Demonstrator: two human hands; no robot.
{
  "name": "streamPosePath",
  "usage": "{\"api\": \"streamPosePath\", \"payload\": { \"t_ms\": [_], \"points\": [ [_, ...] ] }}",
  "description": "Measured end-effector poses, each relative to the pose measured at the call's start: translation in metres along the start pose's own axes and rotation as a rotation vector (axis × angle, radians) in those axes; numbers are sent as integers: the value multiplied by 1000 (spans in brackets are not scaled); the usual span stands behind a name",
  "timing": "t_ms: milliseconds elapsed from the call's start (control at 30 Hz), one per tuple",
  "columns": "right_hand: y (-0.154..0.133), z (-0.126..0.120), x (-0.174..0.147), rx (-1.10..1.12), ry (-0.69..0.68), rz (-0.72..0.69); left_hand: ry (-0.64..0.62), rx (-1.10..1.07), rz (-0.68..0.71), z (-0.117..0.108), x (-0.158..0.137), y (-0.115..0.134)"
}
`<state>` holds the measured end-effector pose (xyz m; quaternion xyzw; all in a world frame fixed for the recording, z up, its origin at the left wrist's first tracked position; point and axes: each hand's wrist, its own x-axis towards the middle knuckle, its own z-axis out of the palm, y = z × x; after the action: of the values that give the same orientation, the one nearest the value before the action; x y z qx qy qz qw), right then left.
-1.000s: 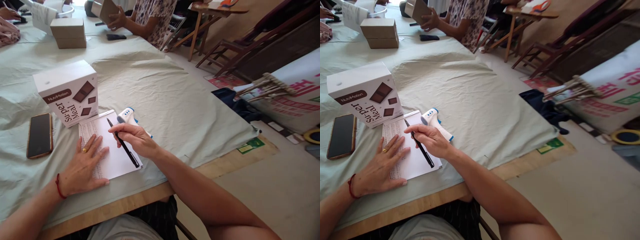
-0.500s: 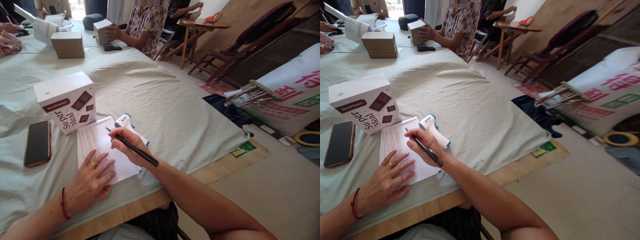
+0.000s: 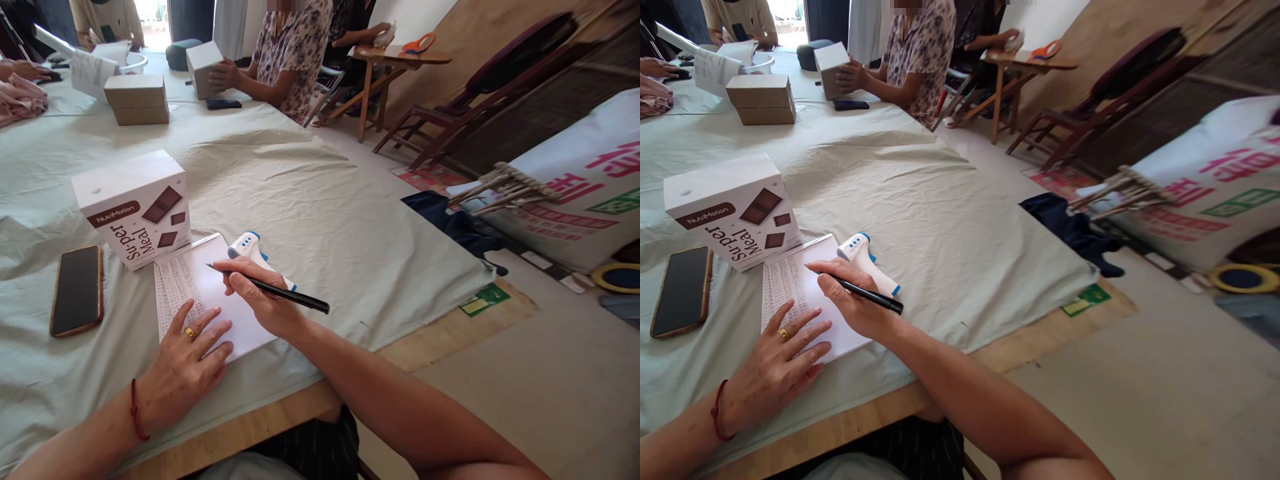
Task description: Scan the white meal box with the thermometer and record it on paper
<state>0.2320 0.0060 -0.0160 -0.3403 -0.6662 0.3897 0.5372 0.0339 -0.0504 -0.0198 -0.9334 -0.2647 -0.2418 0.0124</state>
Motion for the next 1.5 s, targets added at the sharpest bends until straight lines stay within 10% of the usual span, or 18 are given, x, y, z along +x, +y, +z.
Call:
{"api": "streamPosePath", "payload": {
  "t_ms": [400,767,1133,1500],
  "points": [
    [-8,34,-23,200,-47,375,-18,35,88,-1,0,2],
    [4,16,-38,-94,-56,287,-143,219,123,-5,-6,22],
    [-3,21,-44,-180,-14,-15,-12,215,78,-5,-3,28],
    [4,22,-45,-248,-143,204,-139,226,112,-8,-3,27]
  ]
}}
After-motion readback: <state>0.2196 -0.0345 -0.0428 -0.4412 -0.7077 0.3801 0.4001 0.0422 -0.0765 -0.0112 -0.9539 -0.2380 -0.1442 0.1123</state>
